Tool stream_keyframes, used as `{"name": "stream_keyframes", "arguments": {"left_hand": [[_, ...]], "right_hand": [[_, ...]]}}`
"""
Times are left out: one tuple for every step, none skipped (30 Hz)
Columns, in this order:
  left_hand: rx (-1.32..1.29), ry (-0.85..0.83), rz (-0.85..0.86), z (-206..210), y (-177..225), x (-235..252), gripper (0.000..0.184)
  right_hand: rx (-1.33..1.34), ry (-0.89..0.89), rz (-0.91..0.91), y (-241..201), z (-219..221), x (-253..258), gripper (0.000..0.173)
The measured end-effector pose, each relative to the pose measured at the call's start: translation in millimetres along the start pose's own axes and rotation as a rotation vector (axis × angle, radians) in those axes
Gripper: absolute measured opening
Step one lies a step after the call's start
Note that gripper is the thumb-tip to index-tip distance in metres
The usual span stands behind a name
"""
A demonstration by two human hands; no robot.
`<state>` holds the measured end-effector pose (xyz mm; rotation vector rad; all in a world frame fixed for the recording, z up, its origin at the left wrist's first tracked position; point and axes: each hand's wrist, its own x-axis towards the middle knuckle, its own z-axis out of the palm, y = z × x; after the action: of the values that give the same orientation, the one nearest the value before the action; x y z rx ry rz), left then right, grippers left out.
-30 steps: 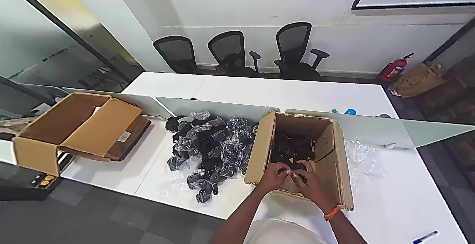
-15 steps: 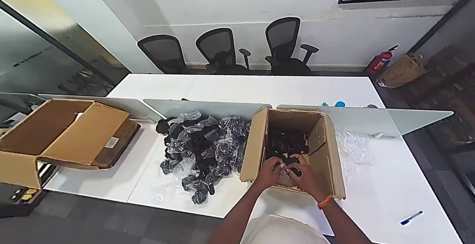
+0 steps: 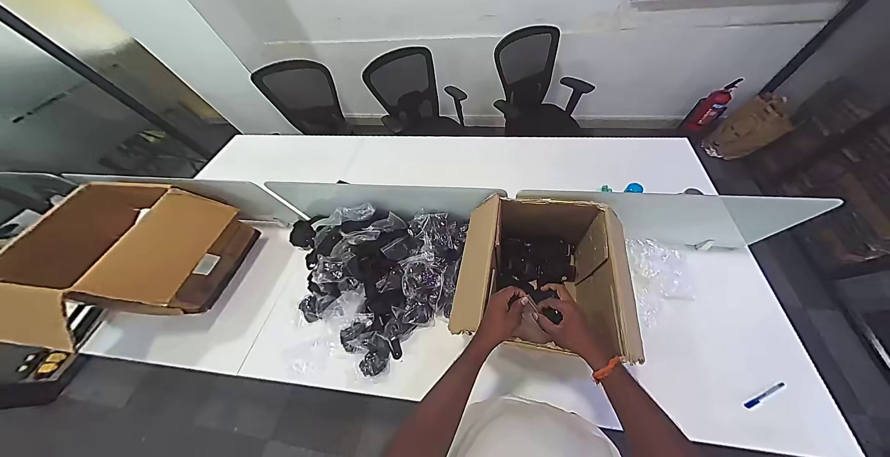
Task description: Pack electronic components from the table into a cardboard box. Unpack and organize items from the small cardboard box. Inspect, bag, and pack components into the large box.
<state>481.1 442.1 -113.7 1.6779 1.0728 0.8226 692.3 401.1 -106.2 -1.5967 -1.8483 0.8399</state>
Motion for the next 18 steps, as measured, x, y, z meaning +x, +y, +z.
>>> {"name": "stream_keyframes", "arguments": {"left_hand": [[-0.004, 0.003, -0.005, -0.3, -0.2, -0.1, 0.021], [-0.014, 0.0, -0.009, -0.6, -0.4, -0.2, 0.02], [-0.03, -0.005, -0.012, -0.7, -0.9, 0.1, 0.02], [-0.049, -0.01, -0.017, -0.7, -0.7, 0.9, 0.019], [-0.061, -0.021, -0.02, -1.2, -0.4, 1.6, 0.018], [-0.067, -0.039, -0.025, -1.8, 0.1, 2.1, 0.017], [-0.064, -0.061, -0.035, -2.2, 0.9, 2.7, 0.017], [-0.052, -0.081, -0.045, -2.3, 1.6, 2.9, 0.017], [-0.043, -0.09, -0.047, -2.3, 1.6, 2.9, 0.018], [-0.034, -0.089, -0.043, -2.1, 1.1, 2.7, 0.018], [-0.024, -0.082, -0.034, -2.0, 0.5, 2.9, 0.017], [-0.014, -0.073, -0.023, -1.7, 0.2, 2.8, 0.017], [-0.002, -0.067, -0.014, -1.4, 0.3, 2.4, 0.017], [0.014, -0.06, 0.001, -1.2, 0.2, 2.3, 0.017], [0.031, -0.056, 0.02, -0.9, 0.2, 2.3, 0.017], [0.045, -0.055, 0.044, -0.4, -0.5, 2.6, 0.016], [0.058, -0.062, 0.067, 0.2, -1.2, 2.7, 0.015], [0.067, -0.067, 0.093, 0.9, -2.0, 3.0, 0.014]], "right_hand": [[-0.004, -0.006, 0.001, 0.7, 0.6, 0.0, 0.022], [-0.011, -0.003, 0.001, 1.2, 1.1, -0.1, 0.022], [-0.021, 0.005, 0.0, 1.6, 1.3, -0.1, 0.022], [-0.029, 0.012, -0.006, 2.4, 1.1, 0.0, 0.022], [-0.035, 0.018, -0.009, 2.8, 0.8, 0.3, 0.022], [-0.038, 0.022, -0.009, 2.9, 0.7, 0.3, 0.022], [-0.041, 0.026, -0.01, 3.2, 0.6, 0.4, 0.023], [-0.045, 0.028, -0.011, 3.6, 0.8, 0.1, 0.023], [-0.048, 0.032, -0.012, 3.5, 0.9, 0.1, 0.022], [-0.056, 0.035, -0.012, 3.2, 0.9, 0.2, 0.022], [-0.065, 0.038, -0.012, 2.8, 0.8, 0.8, 0.022], [-0.076, 0.043, -0.013, 2.3, 1.0, 1.1, 0.022], [-0.09, 0.052, -0.018, 2.1, 1.3, 1.0, 0.021], [-0.101, 0.062, -0.025, 2.0, 1.4, 1.1, 0.02], [-0.107, 0.074, -0.036, 2.0, 1.3, 1.3, 0.019], [-0.109, 0.082, -0.046, 1.7, 1.2, 1.4, 0.018], [-0.107, 0.084, -0.054, 1.3, 1.2, 1.4, 0.018], [-0.103, 0.08, -0.063, 1.0, 1.2, 1.5, 0.018]]}}
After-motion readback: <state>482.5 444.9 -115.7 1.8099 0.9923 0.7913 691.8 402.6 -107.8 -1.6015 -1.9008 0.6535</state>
